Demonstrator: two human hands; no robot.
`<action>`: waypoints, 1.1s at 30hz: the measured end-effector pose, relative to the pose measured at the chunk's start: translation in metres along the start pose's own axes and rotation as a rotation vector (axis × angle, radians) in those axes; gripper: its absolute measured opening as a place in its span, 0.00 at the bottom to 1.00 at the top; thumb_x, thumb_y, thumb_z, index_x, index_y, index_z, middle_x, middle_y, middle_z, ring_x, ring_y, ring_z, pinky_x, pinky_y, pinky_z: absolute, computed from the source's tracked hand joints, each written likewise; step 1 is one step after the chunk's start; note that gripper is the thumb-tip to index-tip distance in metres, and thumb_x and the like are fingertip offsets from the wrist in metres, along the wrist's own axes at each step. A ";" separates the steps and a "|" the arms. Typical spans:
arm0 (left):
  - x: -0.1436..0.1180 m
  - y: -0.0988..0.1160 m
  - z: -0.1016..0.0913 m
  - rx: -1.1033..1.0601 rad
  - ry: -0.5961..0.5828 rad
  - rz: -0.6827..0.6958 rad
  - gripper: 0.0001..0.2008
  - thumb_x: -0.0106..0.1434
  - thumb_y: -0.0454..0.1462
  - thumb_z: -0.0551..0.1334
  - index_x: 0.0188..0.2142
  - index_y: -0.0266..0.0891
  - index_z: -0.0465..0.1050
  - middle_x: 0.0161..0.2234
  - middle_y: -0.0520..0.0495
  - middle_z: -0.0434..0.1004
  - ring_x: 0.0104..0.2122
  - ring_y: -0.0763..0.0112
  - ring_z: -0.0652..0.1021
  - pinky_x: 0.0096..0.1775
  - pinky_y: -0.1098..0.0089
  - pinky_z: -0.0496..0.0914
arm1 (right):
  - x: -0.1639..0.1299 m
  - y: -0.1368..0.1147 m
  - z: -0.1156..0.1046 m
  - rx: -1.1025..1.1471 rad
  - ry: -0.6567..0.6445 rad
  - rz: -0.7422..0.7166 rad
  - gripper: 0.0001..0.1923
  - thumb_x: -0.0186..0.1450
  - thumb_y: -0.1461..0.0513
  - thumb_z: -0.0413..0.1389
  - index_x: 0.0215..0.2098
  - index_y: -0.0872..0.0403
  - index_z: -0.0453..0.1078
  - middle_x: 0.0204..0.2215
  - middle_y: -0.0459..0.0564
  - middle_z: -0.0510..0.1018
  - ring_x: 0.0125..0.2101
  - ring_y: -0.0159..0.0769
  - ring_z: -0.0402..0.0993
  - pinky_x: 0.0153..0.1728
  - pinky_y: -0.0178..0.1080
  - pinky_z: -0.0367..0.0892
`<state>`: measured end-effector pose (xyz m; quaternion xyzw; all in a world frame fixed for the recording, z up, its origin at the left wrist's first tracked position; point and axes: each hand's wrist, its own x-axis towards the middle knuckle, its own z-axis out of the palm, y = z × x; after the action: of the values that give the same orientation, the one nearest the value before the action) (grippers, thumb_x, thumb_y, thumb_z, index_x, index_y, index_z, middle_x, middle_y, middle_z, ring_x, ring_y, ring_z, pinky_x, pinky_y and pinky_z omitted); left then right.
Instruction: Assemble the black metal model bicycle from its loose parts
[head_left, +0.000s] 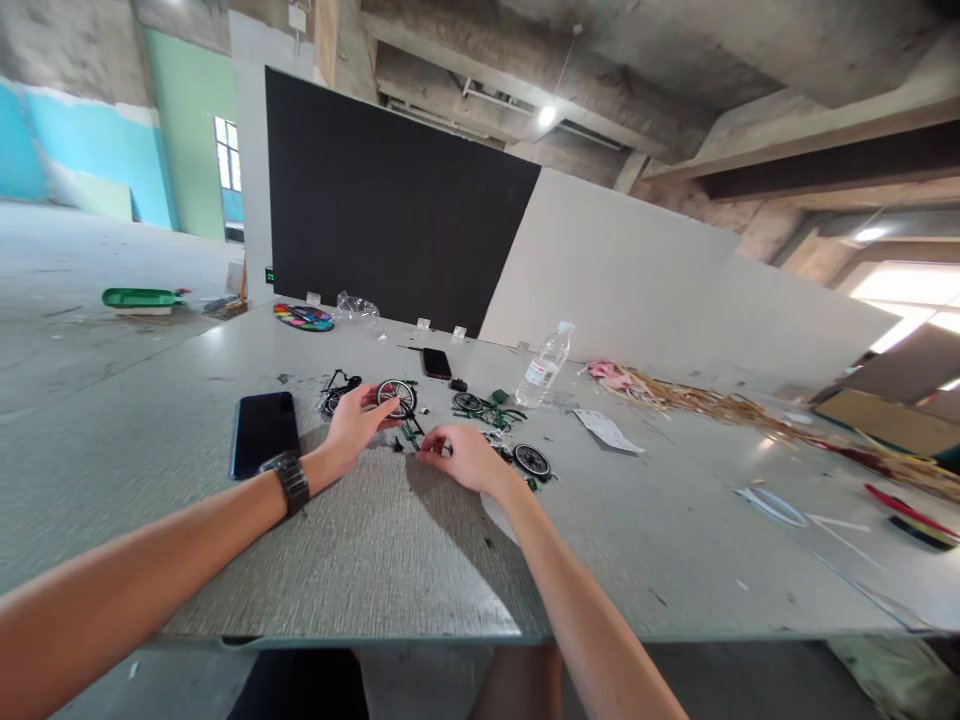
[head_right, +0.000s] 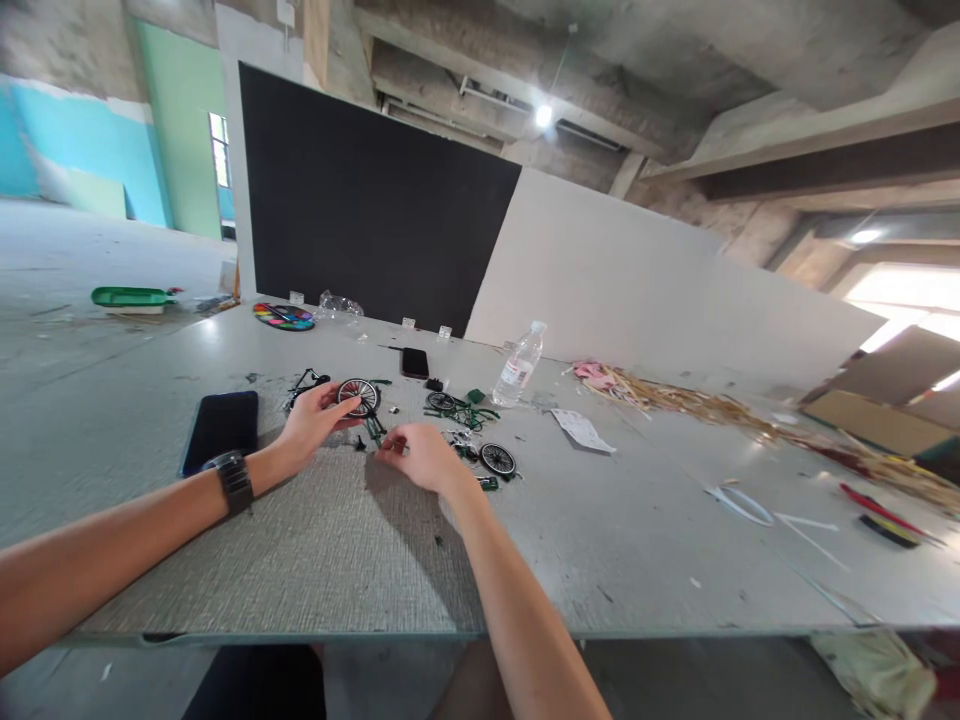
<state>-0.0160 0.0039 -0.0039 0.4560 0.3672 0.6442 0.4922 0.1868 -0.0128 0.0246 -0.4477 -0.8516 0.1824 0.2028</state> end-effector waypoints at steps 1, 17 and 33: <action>0.001 0.000 0.000 0.000 0.023 0.013 0.21 0.48 0.45 0.74 0.36 0.35 0.75 0.37 0.46 0.77 0.37 0.65 0.78 0.40 0.59 0.79 | -0.001 -0.002 0.000 0.035 -0.046 -0.021 0.07 0.62 0.57 0.65 0.35 0.52 0.80 0.31 0.48 0.82 0.31 0.36 0.74 0.34 0.36 0.63; 0.002 -0.001 0.000 0.022 0.015 0.007 0.20 0.49 0.44 0.73 0.37 0.34 0.75 0.39 0.45 0.78 0.36 0.66 0.79 0.38 0.61 0.80 | -0.004 -0.021 -0.003 0.104 -0.300 -0.072 0.04 0.61 0.58 0.66 0.34 0.50 0.81 0.29 0.45 0.81 0.27 0.32 0.70 0.28 0.33 0.60; -0.002 0.002 0.002 0.041 -0.007 0.001 0.21 0.48 0.45 0.74 0.37 0.35 0.75 0.41 0.44 0.79 0.39 0.62 0.79 0.38 0.59 0.80 | -0.002 -0.028 0.005 0.058 -0.277 -0.118 0.03 0.63 0.60 0.65 0.36 0.48 0.81 0.33 0.45 0.83 0.30 0.34 0.74 0.31 0.34 0.62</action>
<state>-0.0148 0.0018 -0.0022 0.4685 0.3784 0.6350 0.4838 0.1660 -0.0304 0.0342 -0.3612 -0.8907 0.2546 0.1063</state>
